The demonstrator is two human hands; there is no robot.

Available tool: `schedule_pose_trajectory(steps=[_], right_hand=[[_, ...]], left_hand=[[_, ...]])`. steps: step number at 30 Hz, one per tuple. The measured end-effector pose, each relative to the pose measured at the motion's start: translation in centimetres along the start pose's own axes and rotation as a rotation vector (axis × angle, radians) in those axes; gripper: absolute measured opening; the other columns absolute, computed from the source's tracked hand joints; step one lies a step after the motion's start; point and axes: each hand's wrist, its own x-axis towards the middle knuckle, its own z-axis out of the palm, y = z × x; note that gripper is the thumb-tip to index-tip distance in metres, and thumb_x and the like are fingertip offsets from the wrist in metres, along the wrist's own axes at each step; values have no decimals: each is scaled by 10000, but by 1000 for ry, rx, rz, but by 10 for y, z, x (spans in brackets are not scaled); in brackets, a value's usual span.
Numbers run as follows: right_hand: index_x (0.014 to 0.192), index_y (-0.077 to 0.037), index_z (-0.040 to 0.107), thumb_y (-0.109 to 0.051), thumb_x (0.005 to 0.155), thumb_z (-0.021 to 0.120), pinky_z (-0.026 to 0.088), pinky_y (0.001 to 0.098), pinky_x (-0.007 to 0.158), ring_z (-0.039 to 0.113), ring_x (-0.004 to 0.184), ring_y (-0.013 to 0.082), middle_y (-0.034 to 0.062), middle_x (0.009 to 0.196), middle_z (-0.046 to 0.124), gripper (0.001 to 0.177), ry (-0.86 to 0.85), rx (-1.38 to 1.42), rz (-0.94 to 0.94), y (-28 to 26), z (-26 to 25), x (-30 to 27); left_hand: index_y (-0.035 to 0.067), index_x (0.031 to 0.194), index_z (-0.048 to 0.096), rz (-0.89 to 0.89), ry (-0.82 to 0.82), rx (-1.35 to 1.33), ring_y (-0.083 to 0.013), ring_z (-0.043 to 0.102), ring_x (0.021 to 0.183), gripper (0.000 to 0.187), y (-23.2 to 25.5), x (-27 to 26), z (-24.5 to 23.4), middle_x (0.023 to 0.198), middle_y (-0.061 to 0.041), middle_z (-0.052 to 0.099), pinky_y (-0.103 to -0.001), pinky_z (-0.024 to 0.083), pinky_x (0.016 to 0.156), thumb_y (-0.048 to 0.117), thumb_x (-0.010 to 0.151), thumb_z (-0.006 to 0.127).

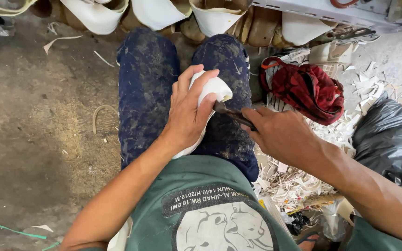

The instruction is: Manually lasting a shoe upper by pulling leather over a last using pliers and securing it with a hammer.

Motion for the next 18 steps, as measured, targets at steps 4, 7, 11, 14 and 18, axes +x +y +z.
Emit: schedule_pose_trajectory(steps=[4,7,11,14,18], right_hand=[[1268,-120,665,-278,1012,560,616,438,598,774,726,317,110,909,755,319,91,162,-35,5,-17,8],[1243,-9,677,-219,1035,480,603,538,729,778,858,448,225,972,782,355,-102,631,-60,16,-28,15],[1140,-18,722,-260,1029,500,575,571,825,771,958,430,250,959,804,347,-243,885,-157,43,-7,28],[1031,-47,748,-263,1030,522,579,507,839,795,916,317,189,886,818,312,-249,954,-197,59,7,33],[965,-158,707,-348,1026,528,567,478,763,778,891,325,121,914,808,268,-231,716,-104,55,-9,20]], left_hand=[[229,1544,419,78,36,70,-426,426,1337,519,-6,4,0,1542,-131,336,-544,347,1128,478,1102,313],[203,1545,420,103,32,13,-432,427,1351,533,-6,5,-5,1541,-140,337,-569,348,1128,466,1099,295],[234,1548,443,119,11,-40,-408,433,1365,512,-7,7,-6,1545,-125,339,-566,328,1154,457,1105,315],[244,1543,458,138,17,-55,-387,450,1355,494,-10,7,-3,1540,-113,353,-541,319,1171,442,1107,335],[236,1526,480,145,47,-17,-406,473,1300,485,-4,8,3,1520,-132,367,-549,338,1139,435,1102,353]])
